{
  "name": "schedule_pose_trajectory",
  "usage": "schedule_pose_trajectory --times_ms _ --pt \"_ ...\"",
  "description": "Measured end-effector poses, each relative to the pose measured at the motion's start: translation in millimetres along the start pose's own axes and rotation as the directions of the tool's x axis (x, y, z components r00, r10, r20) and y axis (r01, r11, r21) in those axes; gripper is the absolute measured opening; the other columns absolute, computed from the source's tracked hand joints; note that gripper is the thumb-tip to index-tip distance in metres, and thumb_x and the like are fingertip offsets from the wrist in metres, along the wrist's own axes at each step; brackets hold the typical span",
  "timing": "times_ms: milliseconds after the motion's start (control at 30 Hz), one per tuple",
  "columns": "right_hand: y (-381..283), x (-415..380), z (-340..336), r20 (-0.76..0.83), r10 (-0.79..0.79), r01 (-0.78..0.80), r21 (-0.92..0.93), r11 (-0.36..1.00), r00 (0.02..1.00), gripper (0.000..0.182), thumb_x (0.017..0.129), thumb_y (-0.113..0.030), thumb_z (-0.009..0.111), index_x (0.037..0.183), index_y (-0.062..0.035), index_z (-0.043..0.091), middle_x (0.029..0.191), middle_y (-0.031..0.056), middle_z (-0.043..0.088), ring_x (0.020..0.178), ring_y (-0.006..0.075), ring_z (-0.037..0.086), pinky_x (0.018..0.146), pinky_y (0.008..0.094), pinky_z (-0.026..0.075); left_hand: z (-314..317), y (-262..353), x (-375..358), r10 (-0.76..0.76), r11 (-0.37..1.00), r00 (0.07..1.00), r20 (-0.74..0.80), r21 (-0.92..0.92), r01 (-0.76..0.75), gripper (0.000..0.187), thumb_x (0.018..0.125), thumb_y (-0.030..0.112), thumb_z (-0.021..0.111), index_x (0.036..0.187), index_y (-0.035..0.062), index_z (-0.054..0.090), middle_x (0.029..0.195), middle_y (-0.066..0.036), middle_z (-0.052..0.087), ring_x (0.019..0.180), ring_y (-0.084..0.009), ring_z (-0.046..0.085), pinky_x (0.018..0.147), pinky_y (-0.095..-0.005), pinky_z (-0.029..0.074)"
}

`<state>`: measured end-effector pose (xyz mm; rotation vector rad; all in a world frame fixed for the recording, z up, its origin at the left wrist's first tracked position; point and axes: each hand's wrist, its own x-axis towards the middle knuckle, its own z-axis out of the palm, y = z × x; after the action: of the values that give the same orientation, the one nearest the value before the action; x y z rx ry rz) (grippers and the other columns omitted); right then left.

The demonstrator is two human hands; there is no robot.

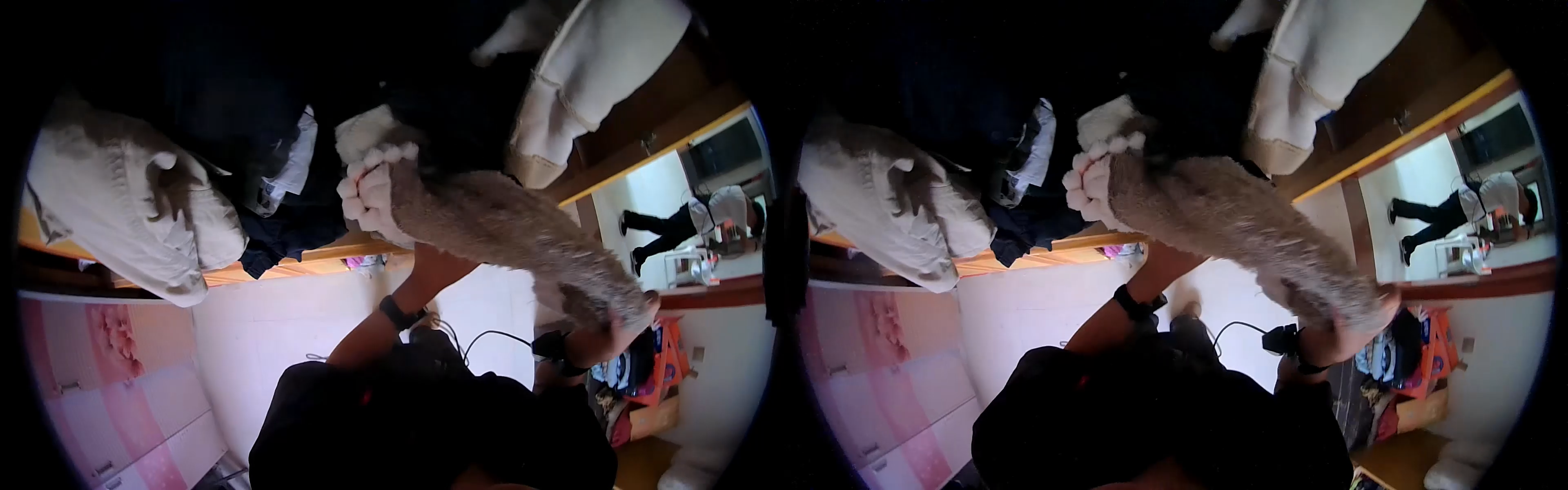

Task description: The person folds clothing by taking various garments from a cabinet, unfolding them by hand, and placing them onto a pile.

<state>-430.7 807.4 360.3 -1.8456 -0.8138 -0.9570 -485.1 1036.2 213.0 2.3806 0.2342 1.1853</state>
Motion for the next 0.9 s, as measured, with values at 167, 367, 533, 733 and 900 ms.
schedule_pose_trajectory --times_ms 167,367,533,733,900 --pt "15.7 -4.2 -18.1 0.027 -0.002 0.0 0.049 0.999 1.0 0.045 0.076 -0.026 0.066 0.112 -0.0049 0.049 0.11 0.0148 0.051 0.095 0.0195 0.053 0.077 0.0344 0.048 5.3 -4.4 -4.9 0.098 0.995 0.992 0.076 0.027 -0.1 0.049 0.072 0.043 0.066 0.109 0.0121 0.059 0.109 -0.008 0.059 0.099 -0.0268 0.055 0.081 -0.043 0.044" --pt "-56.3 71.2 7.7 0.592 -0.099 0.244 -0.17 0.955 0.8 0.046 0.074 -0.011 0.067 0.117 -0.008 0.05 0.127 0.0159 0.042 0.111 0.0258 0.047 0.088 0.0381 0.043 9.6 -13.9 6.2 0.118 0.989 0.985 0.129 0.074 -0.128 0.049 0.073 0.043 0.066 0.11 0.0115 0.058 0.11 -0.008 0.058 0.101 -0.0261 0.054 0.082 -0.0426 0.043" --pt "-108.5 75.8 -20.3 0.462 -0.186 -0.167 0.622 0.765 0.867 0.032 0.068 -0.004 0.059 0.097 -0.0118 0.048 0.099 0.0093 0.037 0.085 0.0219 0.04 0.065 0.0329 0.037 19.1 -31.0 20.1 0.15 0.975 0.974 0.17 0.136 -0.174 0.049 0.074 0.042 0.066 0.111 0.0111 0.058 0.112 -0.008 0.057 0.102 -0.0256 0.053 0.083 -0.0423 0.043" --pt "-112.7 69.7 -32.7 0.459 -0.366 -0.405 0.888 0.217 0.809 0.027 0.07 -0.004 0.058 0.095 -0.0108 0.05 0.096 0.009 0.039 0.082 0.0213 0.042 0.064 0.0324 0.038 20.4 -42.6 24.2 0.188 0.959 0.958 0.215 0.17 -0.226 0.049 0.074 0.041 0.065 0.112 0.0105 0.057 0.113 -0.008 0.056 0.104 -0.0249 0.052 0.084 -0.0419 0.042" --pt "-106.5 70.5 -30.0 0.522 -0.375 -0.491 0.852 0.183 0.766 0.023 0.071 -0.005 0.057 0.093 -0.01 0.051 0.094 0.0088 0.042 0.079 0.0208 0.044 0.063 0.032 0.039 13.7 -43.9 23.3 0.182 0.952 0.957 0.226 0.203 -0.229 0.049 0.075 0.041 0.065 0.113 0.0101 0.056 0.115 -0.008 0.056 0.105 -0.0244 0.051 0.085 -0.0416 0.042"
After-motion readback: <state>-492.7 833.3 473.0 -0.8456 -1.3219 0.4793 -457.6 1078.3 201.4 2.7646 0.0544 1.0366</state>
